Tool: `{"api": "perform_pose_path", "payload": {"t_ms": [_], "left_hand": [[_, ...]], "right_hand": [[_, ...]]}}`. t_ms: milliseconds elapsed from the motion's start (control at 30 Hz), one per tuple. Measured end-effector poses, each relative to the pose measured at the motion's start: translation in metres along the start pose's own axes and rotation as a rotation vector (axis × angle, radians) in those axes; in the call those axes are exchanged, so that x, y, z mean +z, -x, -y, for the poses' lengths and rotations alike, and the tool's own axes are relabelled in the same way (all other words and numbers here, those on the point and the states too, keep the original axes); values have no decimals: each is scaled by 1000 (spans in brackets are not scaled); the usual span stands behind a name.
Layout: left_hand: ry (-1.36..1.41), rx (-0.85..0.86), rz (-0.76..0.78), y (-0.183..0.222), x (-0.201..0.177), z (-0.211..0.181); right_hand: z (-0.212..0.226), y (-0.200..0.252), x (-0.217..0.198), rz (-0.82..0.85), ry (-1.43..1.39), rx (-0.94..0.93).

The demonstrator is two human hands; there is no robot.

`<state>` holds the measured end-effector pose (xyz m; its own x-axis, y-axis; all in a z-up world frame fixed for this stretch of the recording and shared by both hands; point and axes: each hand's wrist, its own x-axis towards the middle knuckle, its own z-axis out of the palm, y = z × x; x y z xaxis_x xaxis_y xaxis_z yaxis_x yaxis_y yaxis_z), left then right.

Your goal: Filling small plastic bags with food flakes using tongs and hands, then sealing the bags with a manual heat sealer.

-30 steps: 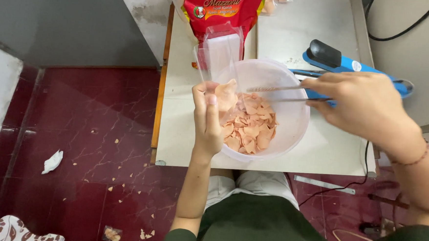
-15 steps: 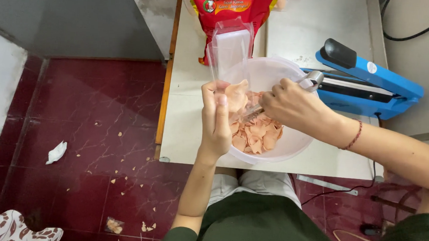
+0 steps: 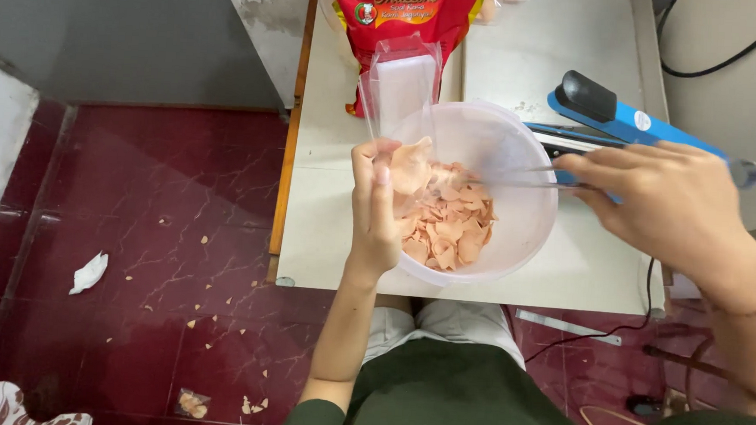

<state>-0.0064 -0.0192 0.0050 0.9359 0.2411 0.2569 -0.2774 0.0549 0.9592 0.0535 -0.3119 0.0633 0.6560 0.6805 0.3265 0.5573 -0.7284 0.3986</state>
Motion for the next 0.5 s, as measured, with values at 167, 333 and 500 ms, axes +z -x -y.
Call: {"api": "perform_pose_path", "payload": {"t_ms": [167,333,500], "left_hand": [[232,-25,56,1,1,1],[98,21,84,1,4,-3],[42,19,81,0,6,-5]], "right_hand": [[-14,22,12,107,-729,317],[-16,25,26,246,-916,417],[-26,27,26,188,-965,525]]}}
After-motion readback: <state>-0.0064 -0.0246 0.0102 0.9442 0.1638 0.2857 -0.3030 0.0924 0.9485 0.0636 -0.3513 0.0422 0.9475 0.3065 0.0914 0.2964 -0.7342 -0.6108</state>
